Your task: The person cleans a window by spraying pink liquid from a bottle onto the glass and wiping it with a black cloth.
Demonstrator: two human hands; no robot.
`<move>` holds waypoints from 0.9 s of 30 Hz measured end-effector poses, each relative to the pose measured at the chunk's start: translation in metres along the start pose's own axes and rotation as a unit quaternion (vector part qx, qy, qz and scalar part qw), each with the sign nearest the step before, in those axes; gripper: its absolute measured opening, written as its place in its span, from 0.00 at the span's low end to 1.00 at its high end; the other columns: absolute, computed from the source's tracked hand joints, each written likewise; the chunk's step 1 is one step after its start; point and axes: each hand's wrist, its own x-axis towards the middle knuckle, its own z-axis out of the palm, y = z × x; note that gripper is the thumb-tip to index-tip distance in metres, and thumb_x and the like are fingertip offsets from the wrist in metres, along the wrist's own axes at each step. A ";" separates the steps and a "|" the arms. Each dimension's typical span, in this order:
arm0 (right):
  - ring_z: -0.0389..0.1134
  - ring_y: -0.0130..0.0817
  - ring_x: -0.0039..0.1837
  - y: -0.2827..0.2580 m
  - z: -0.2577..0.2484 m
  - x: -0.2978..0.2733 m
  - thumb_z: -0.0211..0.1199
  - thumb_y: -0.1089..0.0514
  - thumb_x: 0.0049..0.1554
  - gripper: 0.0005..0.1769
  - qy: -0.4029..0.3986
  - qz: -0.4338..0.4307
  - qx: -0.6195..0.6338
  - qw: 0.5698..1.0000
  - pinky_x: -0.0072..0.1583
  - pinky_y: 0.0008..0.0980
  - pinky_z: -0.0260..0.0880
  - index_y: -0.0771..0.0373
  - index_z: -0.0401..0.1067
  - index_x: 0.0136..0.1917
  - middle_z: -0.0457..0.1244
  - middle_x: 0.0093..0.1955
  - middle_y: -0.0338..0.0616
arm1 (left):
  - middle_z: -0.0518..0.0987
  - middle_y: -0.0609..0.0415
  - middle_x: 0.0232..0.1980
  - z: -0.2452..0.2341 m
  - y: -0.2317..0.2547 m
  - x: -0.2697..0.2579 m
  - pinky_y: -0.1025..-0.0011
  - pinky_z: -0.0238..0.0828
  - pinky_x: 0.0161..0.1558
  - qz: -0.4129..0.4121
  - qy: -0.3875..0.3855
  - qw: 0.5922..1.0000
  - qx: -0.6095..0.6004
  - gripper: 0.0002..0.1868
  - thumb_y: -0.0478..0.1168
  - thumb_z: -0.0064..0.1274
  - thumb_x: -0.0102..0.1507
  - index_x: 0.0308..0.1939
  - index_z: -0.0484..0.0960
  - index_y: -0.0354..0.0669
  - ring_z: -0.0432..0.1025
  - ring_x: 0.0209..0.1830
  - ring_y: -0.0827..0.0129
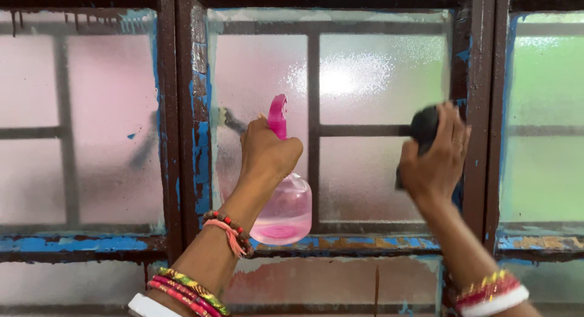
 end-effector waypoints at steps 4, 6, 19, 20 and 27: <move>0.46 0.57 0.84 -0.002 -0.011 -0.046 0.57 0.61 0.51 0.41 0.013 -0.012 -0.004 1.000 0.83 0.54 0.35 0.69 0.54 0.77 0.50 0.80 0.63 | 0.81 0.38 0.28 -0.001 -0.004 0.004 0.58 0.76 0.43 0.023 0.005 1.000 -0.002 0.05 0.33 0.52 0.44 0.22 0.75 0.34 0.80 0.34 0.47; 0.47 0.59 0.83 0.002 -0.012 -0.049 0.56 0.63 0.51 0.40 -0.002 -0.024 0.007 1.000 0.83 0.56 0.38 0.70 0.54 0.77 0.50 0.80 0.64 | 0.81 0.38 0.28 0.000 -0.005 0.006 0.57 0.75 0.45 0.016 -0.004 1.000 0.007 0.05 0.34 0.51 0.45 0.22 0.75 0.35 0.79 0.35 0.45; 0.54 0.56 0.80 -0.036 0.010 0.010 0.59 0.66 0.50 0.40 -0.076 -0.213 0.043 0.973 0.80 0.55 0.54 0.65 0.57 0.76 0.55 0.77 0.59 | 0.81 0.32 0.37 0.007 -0.014 0.008 0.56 0.73 0.49 0.032 0.018 0.999 0.017 0.11 0.35 0.53 0.46 0.30 0.78 0.32 0.77 0.44 0.40; 0.55 0.53 0.79 -0.040 0.008 -0.009 0.60 0.65 0.46 0.42 -0.118 -0.301 0.055 0.945 0.79 0.54 0.54 0.63 0.58 0.74 0.55 0.77 0.57 | 0.80 0.32 0.37 0.006 -0.014 0.008 0.56 0.72 0.48 0.057 0.028 0.998 0.021 0.12 0.35 0.54 0.45 0.30 0.78 0.32 0.76 0.43 0.40; 0.56 0.48 0.78 -0.030 0.000 0.019 0.61 0.64 0.43 0.44 -0.271 -0.425 0.029 0.863 0.73 0.45 0.57 0.53 0.61 0.74 0.56 0.77 0.48 | 0.80 0.40 0.29 -0.002 -0.008 0.005 0.59 0.75 0.40 0.043 0.011 0.999 -0.026 0.08 0.35 0.53 0.43 0.24 0.75 0.36 0.78 0.34 0.50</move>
